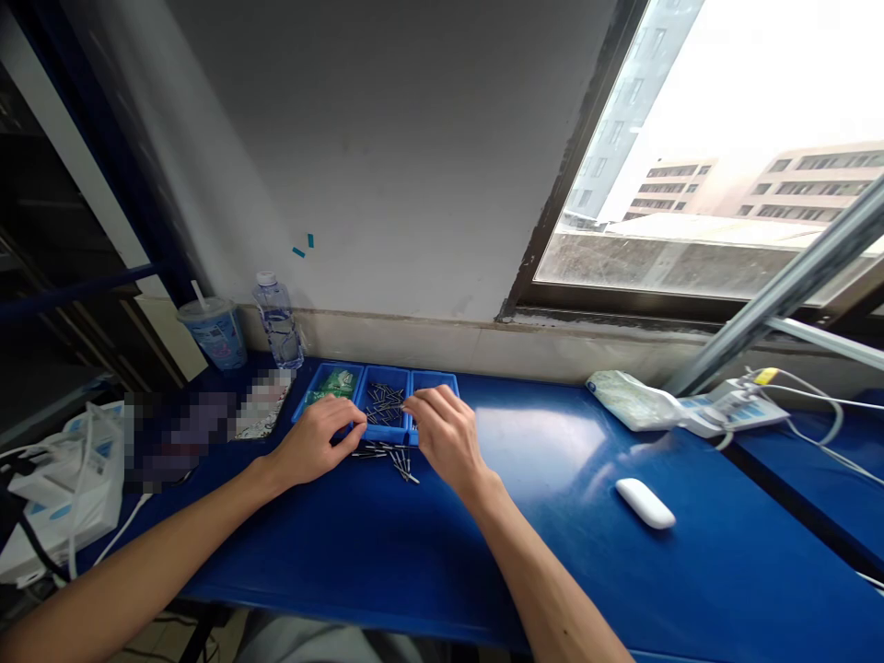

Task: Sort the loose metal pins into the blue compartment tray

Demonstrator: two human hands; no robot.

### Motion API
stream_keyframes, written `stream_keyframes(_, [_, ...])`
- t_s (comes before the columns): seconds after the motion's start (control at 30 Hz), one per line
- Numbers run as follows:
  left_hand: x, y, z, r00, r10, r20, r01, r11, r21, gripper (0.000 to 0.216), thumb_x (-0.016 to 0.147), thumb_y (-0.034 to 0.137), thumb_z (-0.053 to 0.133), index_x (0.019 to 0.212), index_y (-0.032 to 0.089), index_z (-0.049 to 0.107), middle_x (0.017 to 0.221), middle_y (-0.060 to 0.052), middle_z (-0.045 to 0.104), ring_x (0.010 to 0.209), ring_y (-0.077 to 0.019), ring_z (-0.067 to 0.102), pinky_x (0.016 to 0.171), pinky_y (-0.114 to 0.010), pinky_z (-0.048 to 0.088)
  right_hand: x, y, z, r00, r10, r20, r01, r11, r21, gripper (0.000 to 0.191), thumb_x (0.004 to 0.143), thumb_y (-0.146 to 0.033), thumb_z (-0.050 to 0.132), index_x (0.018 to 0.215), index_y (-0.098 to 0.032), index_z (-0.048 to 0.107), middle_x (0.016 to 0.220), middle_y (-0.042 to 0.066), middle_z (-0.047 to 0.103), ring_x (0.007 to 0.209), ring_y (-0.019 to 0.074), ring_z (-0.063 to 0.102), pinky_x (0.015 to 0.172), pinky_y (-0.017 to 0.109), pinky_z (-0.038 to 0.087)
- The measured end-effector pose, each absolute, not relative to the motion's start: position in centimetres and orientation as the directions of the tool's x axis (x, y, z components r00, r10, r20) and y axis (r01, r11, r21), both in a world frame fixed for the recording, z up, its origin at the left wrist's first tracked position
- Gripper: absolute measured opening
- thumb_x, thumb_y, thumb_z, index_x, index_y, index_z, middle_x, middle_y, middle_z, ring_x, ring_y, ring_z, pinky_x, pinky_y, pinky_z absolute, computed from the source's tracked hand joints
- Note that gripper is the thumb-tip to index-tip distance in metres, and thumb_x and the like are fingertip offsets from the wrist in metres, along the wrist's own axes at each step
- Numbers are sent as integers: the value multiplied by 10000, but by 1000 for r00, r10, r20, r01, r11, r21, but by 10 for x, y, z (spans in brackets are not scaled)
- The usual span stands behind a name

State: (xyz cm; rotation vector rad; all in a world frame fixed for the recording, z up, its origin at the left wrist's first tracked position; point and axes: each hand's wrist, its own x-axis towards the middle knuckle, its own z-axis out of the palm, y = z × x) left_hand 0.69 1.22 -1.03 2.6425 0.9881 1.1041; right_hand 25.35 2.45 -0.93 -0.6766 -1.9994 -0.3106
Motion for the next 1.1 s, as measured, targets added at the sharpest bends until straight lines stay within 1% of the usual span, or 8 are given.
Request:
stream_keyframes(0.1, [8,10,-10,524,593,611,507,-794,336,193,1051,223,535,918,191,673,862,-19,731,804,-170,679,792,-319,484,262,28,-3,-179,376,909,710,689,-145,154,1057,-158,547,1053,-218,689,965,86,705,880,240,606,785,394,525])
stream_keyframes(0.2, [12,6,-15,593,584,555,449,-811,374,197,1065,252,545,1024,193,727,902,-24,785,795,-167,739,748,-277,537,265,29,-1,-119,434,893,780,597,-186,150,1067,-224,550,1154,-210,672,1047,117,671,962,279,588,831,440,515])
stream_keyframes(0.27, [17,2,-20,654,587,477,442,-809,388,217,1076,273,540,1096,204,745,924,-12,812,775,-167,771,721,-259,553,262,27,-1,-152,448,881,757,626,-188,164,1071,-225,539,1188,-210,654,1070,120,656,987,282,586,843,444,514])
stream_keyframes(0.37, [24,-2,-27,702,616,356,515,-786,342,235,1079,300,535,1145,233,752,962,-4,823,820,-198,794,720,-265,557,251,17,-4,-252,458,853,677,713,-182,147,1071,-191,538,1177,-226,634,1061,98,660,957,256,588,832,419,509])
stream_keyframes(0.53, [32,-5,-34,687,702,185,648,-708,280,208,1045,297,591,1175,270,751,978,-5,819,887,-239,791,730,-277,550,235,0,-4,-362,435,824,618,774,-137,149,1060,-140,541,1163,-211,622,1054,89,675,948,244,586,828,408,481])
stream_keyframes(0.67, [37,-5,-36,651,740,166,687,-668,285,207,1033,312,615,1183,267,750,1008,-19,817,919,-247,785,754,-278,545,234,-2,-3,-349,442,826,602,781,-163,147,1063,-145,534,1152,-217,626,1043,82,680,936,239,583,825,406,475])
stream_keyframes(0.83, [41,-4,-38,657,735,167,700,-677,228,164,1033,291,601,1088,253,750,921,-25,806,853,-258,782,685,-280,514,233,0,-6,-345,469,813,600,776,-193,149,1073,-172,522,1155,-233,630,1036,82,685,933,243,583,821,413,484])
stream_keyframes(1.1, [42,-4,-39,666,727,169,710,-687,155,167,1044,302,575,1035,225,724,844,-35,787,772,-241,768,616,-256,442,231,-1,-7,-364,474,802,597,779,-189,138,1076,-179,524,1159,-237,619,1043,81,690,942,250,591,821,424,488])
